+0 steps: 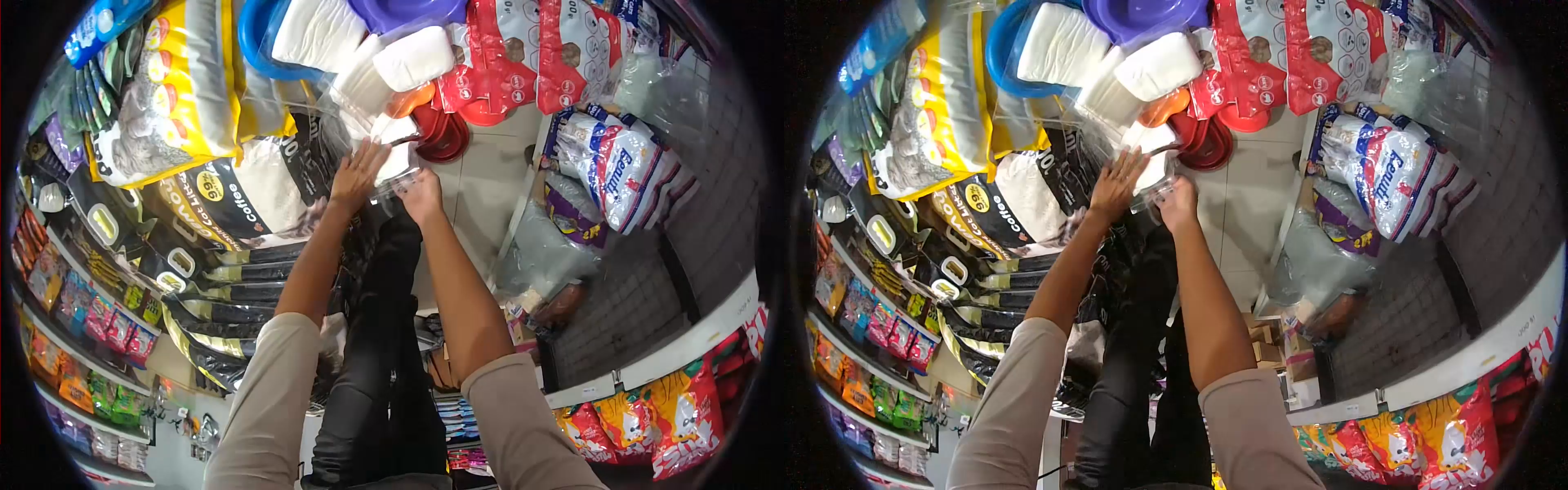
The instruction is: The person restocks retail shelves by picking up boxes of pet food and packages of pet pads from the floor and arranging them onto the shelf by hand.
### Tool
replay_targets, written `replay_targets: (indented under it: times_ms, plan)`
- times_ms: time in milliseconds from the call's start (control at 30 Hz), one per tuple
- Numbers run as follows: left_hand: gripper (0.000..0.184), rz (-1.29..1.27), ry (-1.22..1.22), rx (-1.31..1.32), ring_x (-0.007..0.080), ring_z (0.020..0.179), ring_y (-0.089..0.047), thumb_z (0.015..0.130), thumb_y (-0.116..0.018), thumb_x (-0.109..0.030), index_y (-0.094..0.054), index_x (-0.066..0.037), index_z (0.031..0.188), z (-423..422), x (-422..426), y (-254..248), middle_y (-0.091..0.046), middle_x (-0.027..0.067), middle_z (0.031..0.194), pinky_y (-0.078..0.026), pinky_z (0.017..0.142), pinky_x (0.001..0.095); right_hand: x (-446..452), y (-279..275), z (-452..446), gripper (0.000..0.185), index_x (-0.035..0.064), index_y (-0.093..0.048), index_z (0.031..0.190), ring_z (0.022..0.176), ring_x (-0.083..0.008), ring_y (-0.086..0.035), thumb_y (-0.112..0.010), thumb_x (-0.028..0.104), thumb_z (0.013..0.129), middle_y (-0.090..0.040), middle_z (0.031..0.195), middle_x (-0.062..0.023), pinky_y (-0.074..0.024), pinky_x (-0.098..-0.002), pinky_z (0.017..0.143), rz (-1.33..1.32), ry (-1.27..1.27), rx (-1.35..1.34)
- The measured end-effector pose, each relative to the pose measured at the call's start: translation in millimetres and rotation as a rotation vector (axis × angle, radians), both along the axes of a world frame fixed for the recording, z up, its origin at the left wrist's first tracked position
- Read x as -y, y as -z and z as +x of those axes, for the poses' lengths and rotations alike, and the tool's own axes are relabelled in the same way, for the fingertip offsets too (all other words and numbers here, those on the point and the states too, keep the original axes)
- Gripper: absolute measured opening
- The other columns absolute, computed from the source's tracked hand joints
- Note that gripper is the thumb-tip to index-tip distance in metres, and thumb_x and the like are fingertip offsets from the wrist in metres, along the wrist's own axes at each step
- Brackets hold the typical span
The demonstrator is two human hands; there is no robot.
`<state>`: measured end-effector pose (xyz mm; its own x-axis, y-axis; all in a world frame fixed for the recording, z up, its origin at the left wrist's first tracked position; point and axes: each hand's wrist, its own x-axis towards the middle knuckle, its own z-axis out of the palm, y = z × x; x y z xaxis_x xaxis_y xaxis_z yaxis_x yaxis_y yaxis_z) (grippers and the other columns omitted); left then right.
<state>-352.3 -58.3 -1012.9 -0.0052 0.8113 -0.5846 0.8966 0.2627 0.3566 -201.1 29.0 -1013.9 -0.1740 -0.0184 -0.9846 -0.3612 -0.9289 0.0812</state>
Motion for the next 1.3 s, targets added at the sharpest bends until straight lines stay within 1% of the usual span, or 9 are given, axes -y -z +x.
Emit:
replay_targets:
  times_ms: [433, 533, 633, 767, 867, 900, 1033, 1100, 1300]
  plan:
    - [0.059, 0.198, 0.370, -0.148, 0.0281, 0.127, -0.048, 0.089, -0.051, -0.019, -0.035, -0.013, 0.145, -64.8, -17.2, 39.3, -0.038, 0.0120, 0.149, -0.036, 0.105, 0.0459, -41.5, 15.0, 30.1, 0.011, 0.0077, -0.053, 0.076, 0.085, -0.0310, -0.057, -0.046, 0.015, 0.071, -0.061, 0.086, -0.0118, -0.0458, -0.0439, 0.082, 0.106, 0.184, 0.082]
    - [0.049, 0.006, 0.413, -0.439, 0.0203, 0.105, -0.060, 0.088, -0.053, -0.020, -0.048, -0.018, 0.136, -55.2, -12.6, 33.4, -0.062, 0.0082, 0.119, -0.038, 0.097, 0.0421, -50.9, 7.2, 82.3, 0.013, 0.0070, -0.054, 0.078, 0.080, -0.0291, -0.057, -0.044, 0.014, 0.074, -0.061, 0.084, -0.0106, -0.0466, -0.0408, 0.075, 0.119, 0.158, -0.134]
    - [0.037, -0.129, 0.495, -0.573, 0.0159, 0.087, -0.062, 0.088, -0.052, -0.020, -0.058, -0.017, 0.124, -44.5, 6.4, 48.5, -0.066, 0.0072, 0.100, -0.040, 0.092, 0.0407, -69.3, -48.6, 98.9, 0.013, 0.0067, -0.053, 0.078, 0.078, -0.0269, -0.058, -0.043, 0.014, 0.076, -0.061, 0.082, -0.0092, -0.0472, -0.0394, 0.074, 0.168, 0.046, -0.020]
    - [0.030, -0.060, 0.692, -0.383, 0.0165, 0.080, -0.063, 0.087, -0.054, -0.021, -0.061, -0.017, 0.116, -48.7, 2.4, -10.0, -0.068, 0.0076, 0.092, -0.042, 0.085, 0.0416, -56.6, -83.9, 142.7, 0.014, 0.0072, -0.053, 0.077, 0.075, -0.0228, -0.057, -0.043, 0.016, 0.083, -0.060, 0.079, -0.0070, -0.0478, -0.0367, 0.072, 0.217, 0.006, 0.034]
    - [0.020, 0.285, 0.114, -0.060, 0.0218, 0.085, -0.065, 0.088, -0.055, -0.021, -0.061, -0.011, 0.104, -39.0, -11.6, -71.0, -0.067, 0.0115, 0.092, -0.045, 0.083, 0.0431, -39.6, -134.3, 149.3, 0.016, 0.0079, -0.053, 0.077, 0.074, -0.0199, -0.057, -0.044, 0.017, 0.087, -0.058, 0.078, -0.0055, -0.0480, -0.0349, 0.072, 0.287, -0.084, 0.163]
    - [0.020, 0.301, 0.127, -0.075, 0.0218, 0.085, -0.065, 0.088, -0.055, -0.021, -0.061, -0.011, 0.104, -33.3, -24.0, -99.4, -0.067, 0.0115, 0.092, -0.045, 0.083, 0.0431, -38.3, -155.6, 139.0, 0.016, 0.0083, -0.053, 0.078, 0.074, -0.0185, -0.056, -0.045, 0.018, 0.089, -0.058, 0.078, -0.0047, -0.0481, -0.0341, 0.072, 0.350, -0.191, 0.290]
    - [0.023, 0.022, -0.790, 0.816, 0.0178, 0.076, -0.056, 0.095, -0.054, -0.025, -0.053, -0.002, 0.092, 16.7, -55.8, -191.7, -0.059, 0.0045, 0.078, -0.043, 0.080, 0.0301, -24.3, -227.6, 93.3, 0.022, 0.0090, -0.053, 0.079, 0.075, -0.0111, -0.051, -0.046, 0.022, 0.095, -0.054, 0.076, -0.0009, -0.0460, -0.0288, 0.074, 0.619, -0.344, 0.367]
    - [0.022, 0.108, -0.864, 0.865, 0.0150, 0.076, -0.052, 0.096, -0.053, -0.024, -0.051, -0.003, 0.091, 55.3, -70.6, -241.2, -0.055, 0.0027, 0.079, -0.043, 0.079, 0.0295, -9.7, -252.1, 74.0, 0.019, 0.0013, -0.056, 0.093, 0.080, -0.0232, -0.058, -0.046, 0.017, 0.092, -0.060, 0.085, -0.0093, -0.0463, -0.0373, 0.072, 0.989, -0.690, 0.352]
    - [0.020, 0.159, -1.091, 1.147, 0.0124, 0.083, -0.049, 0.097, -0.052, -0.022, -0.052, -0.002, 0.095, 81.2, -94.0, -409.3, -0.054, 0.0017, 0.089, -0.042, 0.080, 0.0281, -29.6, -422.6, 36.3, 0.032, 0.0003, -0.048, 0.116, 0.091, -0.0247, -0.058, -0.057, 0.016, 0.091, -0.060, 0.103, -0.0127, -0.0461, -0.0384, 0.084, 1.271, -0.597, 0.364]
